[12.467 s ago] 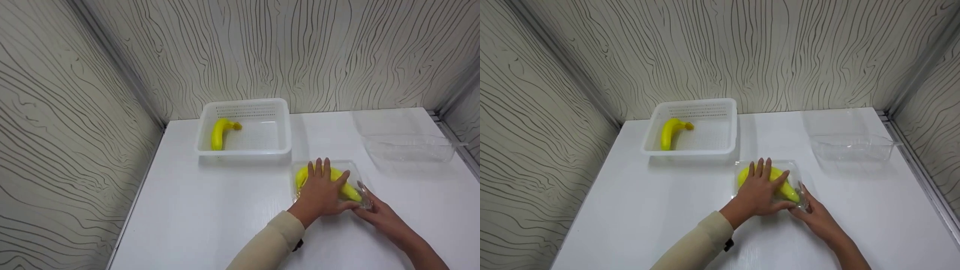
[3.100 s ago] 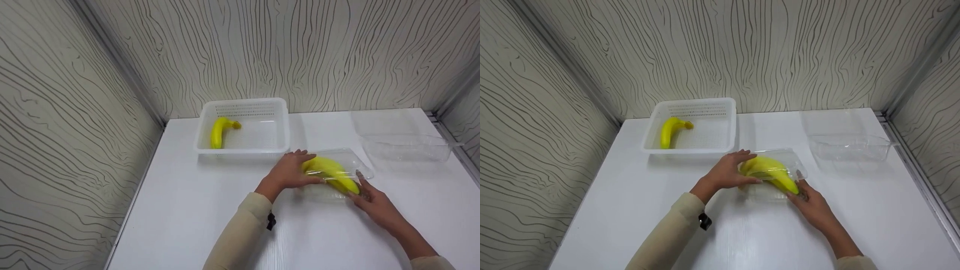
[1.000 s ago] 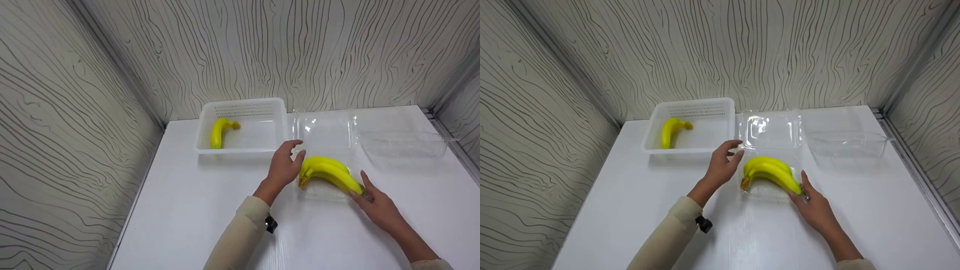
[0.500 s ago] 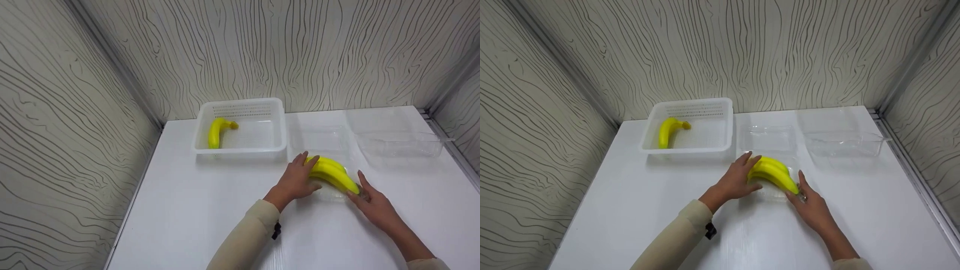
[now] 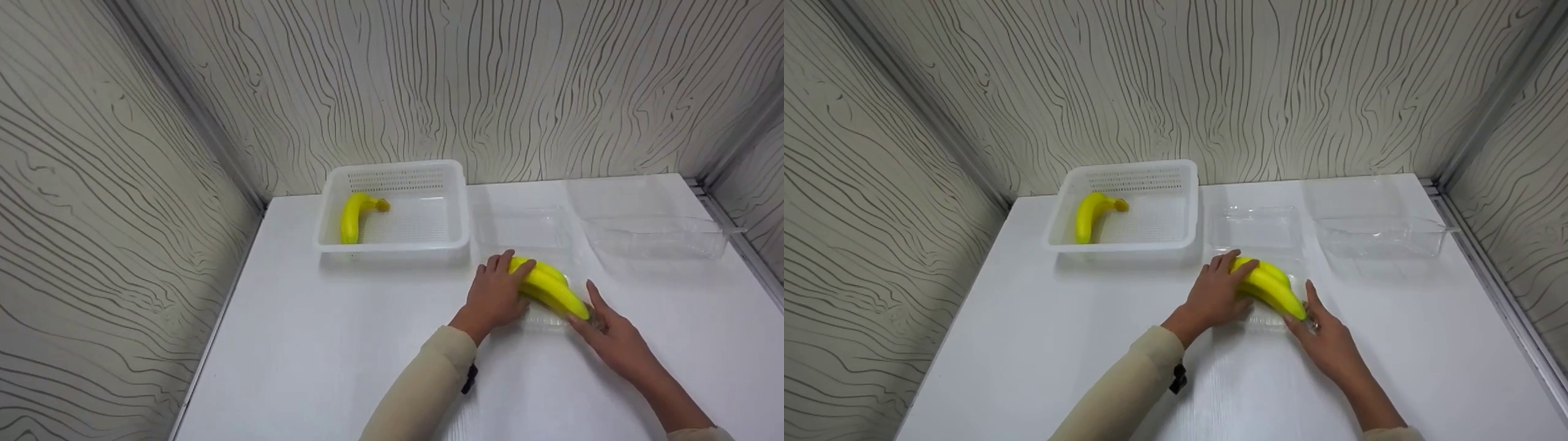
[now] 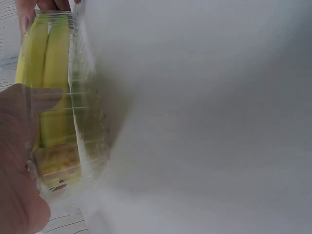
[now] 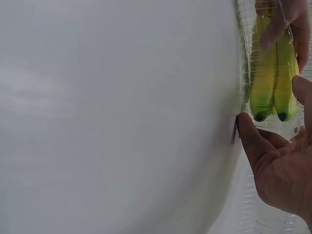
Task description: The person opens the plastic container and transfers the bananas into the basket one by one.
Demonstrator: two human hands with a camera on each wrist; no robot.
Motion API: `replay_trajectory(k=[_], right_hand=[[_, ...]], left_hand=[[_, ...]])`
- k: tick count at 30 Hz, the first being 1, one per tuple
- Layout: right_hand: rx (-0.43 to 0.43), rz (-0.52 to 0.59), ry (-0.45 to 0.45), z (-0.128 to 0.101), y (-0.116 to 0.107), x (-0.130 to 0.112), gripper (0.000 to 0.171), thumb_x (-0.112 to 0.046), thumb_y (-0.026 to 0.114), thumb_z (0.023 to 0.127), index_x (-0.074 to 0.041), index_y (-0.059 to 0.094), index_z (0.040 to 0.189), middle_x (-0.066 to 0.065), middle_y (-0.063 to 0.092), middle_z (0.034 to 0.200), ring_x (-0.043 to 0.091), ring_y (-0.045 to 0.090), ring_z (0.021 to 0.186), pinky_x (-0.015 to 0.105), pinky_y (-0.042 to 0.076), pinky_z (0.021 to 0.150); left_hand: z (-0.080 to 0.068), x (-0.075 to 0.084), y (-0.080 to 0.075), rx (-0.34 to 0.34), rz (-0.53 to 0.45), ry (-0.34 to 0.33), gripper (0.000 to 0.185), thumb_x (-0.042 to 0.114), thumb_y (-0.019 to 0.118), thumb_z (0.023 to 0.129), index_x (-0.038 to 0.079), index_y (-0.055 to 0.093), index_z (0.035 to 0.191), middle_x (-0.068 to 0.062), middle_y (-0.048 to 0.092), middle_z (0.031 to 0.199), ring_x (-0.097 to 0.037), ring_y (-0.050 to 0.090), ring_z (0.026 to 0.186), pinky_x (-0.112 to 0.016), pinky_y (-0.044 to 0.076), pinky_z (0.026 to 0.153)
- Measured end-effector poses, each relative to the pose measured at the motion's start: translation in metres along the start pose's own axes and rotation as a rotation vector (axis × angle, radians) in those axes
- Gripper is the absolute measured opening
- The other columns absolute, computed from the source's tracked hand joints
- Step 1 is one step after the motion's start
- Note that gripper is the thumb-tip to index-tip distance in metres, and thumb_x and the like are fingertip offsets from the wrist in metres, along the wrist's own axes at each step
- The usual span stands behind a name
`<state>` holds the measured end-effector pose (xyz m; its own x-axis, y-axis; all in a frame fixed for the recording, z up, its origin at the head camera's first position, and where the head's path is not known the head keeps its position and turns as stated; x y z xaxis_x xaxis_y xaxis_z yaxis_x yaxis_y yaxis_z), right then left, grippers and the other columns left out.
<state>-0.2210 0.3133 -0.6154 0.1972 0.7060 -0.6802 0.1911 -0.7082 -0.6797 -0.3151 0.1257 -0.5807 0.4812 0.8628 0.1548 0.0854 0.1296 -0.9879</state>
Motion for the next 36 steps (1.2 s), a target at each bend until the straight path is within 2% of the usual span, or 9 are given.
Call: replay_trajectory(k=[5,9,15,22,28,33,36], right_hand=[[-0.010,0.003,0.000,0.001,0.001,0.000,0.100,-0.072,0.050,0.103,-0.029,-0.011,0.171,0.034,0.020,0.171,0.063,0.021,0.156,0.080,0.028,0.119],[-0.008,0.001,-0.004,0.001,0.000,0.002,0.099,-0.069,0.050,0.105,-0.028,-0.012,0.171,0.035,0.019,0.171,0.065,0.022,0.155,0.081,0.029,0.117],[-0.004,0.004,-0.003,-0.001,-0.001,0.002,0.098,-0.066,0.051,0.106,-0.027,-0.011,0.171,0.036,0.024,0.169,0.064,0.024,0.155,0.079,0.031,0.118],[-0.024,0.014,0.008,0.001,0.003,0.001,0.100,-0.068,0.051,0.105,-0.028,-0.014,0.170,0.036,0.024,0.169,0.064,0.022,0.156,0.080,0.029,0.118],[-0.045,0.053,-0.014,0.003,0.004,-0.003,0.100,-0.066,0.052,0.105,-0.030,-0.016,0.169,0.037,0.024,0.169,0.064,0.021,0.156,0.081,0.028,0.118],[-0.050,0.073,-0.020,0.003,0.000,-0.004,0.101,-0.065,0.054,0.105,-0.032,-0.017,0.169,0.038,0.023,0.169,0.065,0.018,0.156,0.084,0.025,0.117],[-0.055,0.064,-0.007,0.003,0.001,-0.003,0.102,-0.066,0.053,0.105,-0.031,-0.017,0.169,0.037,0.022,0.170,0.065,0.016,0.157,0.084,0.023,0.117]], left_hand=[[-0.001,-0.002,0.000,0.037,0.000,-0.021,0.065,0.040,0.071,0.100,0.053,0.042,0.157,0.001,0.040,0.163,-0.017,0.045,0.144,-0.032,0.042,0.122],[-0.001,0.000,-0.002,0.041,0.011,-0.015,0.064,0.039,0.069,0.101,0.053,0.041,0.157,0.001,0.044,0.157,-0.018,0.052,0.132,-0.030,0.043,0.120],[0.003,0.004,-0.002,0.001,0.044,-0.027,0.072,0.036,0.071,0.101,0.056,0.035,0.159,0.004,0.045,0.157,-0.017,0.054,0.123,-0.029,0.047,0.117],[0.004,-0.001,-0.002,-0.024,0.065,-0.025,0.084,0.031,0.077,0.097,0.059,0.030,0.161,0.005,0.046,0.154,-0.016,0.057,0.111,-0.027,0.054,0.101],[0.005,-0.008,0.001,-0.066,0.050,-0.060,0.084,0.029,0.074,0.100,0.064,0.027,0.160,0.005,0.045,0.156,-0.016,0.059,0.110,-0.028,0.055,0.101],[0.009,-0.006,0.000,-0.055,0.039,-0.059,0.081,0.028,0.072,0.102,0.065,0.027,0.159,0.006,0.046,0.155,-0.015,0.058,0.111,-0.027,0.055,0.100],[0.009,-0.006,0.001,-0.070,0.031,-0.066,0.084,0.029,0.073,0.100,0.066,0.026,0.159,0.006,0.046,0.154,-0.015,0.057,0.111,-0.026,0.054,0.099]])
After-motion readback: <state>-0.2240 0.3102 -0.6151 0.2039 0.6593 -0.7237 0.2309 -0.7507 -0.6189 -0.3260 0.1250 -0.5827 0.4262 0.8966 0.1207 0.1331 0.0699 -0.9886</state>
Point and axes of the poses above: each hand's wrist, its own z-axis towards the middle knuckle, its own y-axis out of the palm, x = y × z, the point moved 8 cm from there along z, towards the middle knuckle
